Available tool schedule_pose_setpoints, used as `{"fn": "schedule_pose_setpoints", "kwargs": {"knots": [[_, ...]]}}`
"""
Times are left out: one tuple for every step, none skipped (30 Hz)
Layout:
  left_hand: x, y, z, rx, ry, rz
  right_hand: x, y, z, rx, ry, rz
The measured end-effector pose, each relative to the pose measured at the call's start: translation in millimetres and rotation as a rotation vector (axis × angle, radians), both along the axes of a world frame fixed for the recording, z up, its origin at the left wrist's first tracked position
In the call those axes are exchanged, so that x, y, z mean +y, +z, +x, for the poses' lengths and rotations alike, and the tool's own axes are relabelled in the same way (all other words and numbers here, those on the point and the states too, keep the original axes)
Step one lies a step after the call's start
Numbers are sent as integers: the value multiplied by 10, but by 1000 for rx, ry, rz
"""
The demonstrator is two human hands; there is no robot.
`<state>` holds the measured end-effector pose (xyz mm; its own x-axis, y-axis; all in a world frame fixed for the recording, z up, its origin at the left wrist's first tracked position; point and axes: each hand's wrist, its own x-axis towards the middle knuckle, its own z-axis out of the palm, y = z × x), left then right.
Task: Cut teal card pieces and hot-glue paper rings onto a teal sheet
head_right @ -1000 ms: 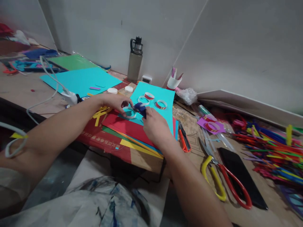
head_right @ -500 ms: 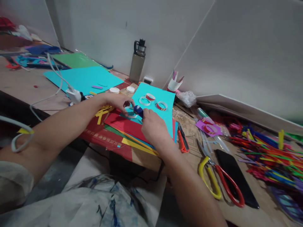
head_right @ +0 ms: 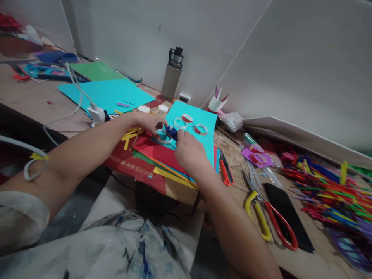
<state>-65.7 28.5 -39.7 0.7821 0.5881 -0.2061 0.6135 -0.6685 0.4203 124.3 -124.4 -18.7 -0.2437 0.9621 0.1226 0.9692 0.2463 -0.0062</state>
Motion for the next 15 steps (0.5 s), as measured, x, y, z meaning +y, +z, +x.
{"fn": "schedule_pose_setpoints", "kwargs": {"knots": [[10, -8, 0, 2, 1, -3, -12, 12, -14, -25, -11, -7], [17, -14, 0, 6, 2, -7, -25, 27, -26, -54, -21, -12], [20, -17, 1, 7, 3, -10, -37, 45, -34, -82, -29, -16], [20, -19, 3, 9, 2, -13, -48, 65, -40, -109, -33, -21], [17, -18, 4, 9, 2, -17, -57, 85, -42, -131, -34, -24], [12, -15, 5, 8, -1, -20, -63, 106, -42, -148, -34, -25], [5, -11, 7, 7, -4, -22, -67, 127, -41, -160, -33, -24], [-3, -7, 9, 6, -5, -21, -68, 148, -41, -167, -33, -22], [-11, -2, 11, 7, -7, -18, -67, 166, -43, -171, -32, -19], [-19, 4, 13, 8, -6, -16, -64, 181, -46, -171, -33, -14], [-26, 10, 15, 10, -2, -13, -58, 191, -52, -170, -34, -7], [-33, 15, 17, 13, 2, -12, -50, 195, -60, -169, -35, 3], [-40, 21, 19, 16, 7, -13, -40, 190, -67, -169, -36, 13], [-46, 25, 20, 19, 11, -15, -27, 179, -74, -170, -36, 21], [-51, 28, 21, 20, 14, -15, -14, 162, -79, -172, -36, 24]]}}
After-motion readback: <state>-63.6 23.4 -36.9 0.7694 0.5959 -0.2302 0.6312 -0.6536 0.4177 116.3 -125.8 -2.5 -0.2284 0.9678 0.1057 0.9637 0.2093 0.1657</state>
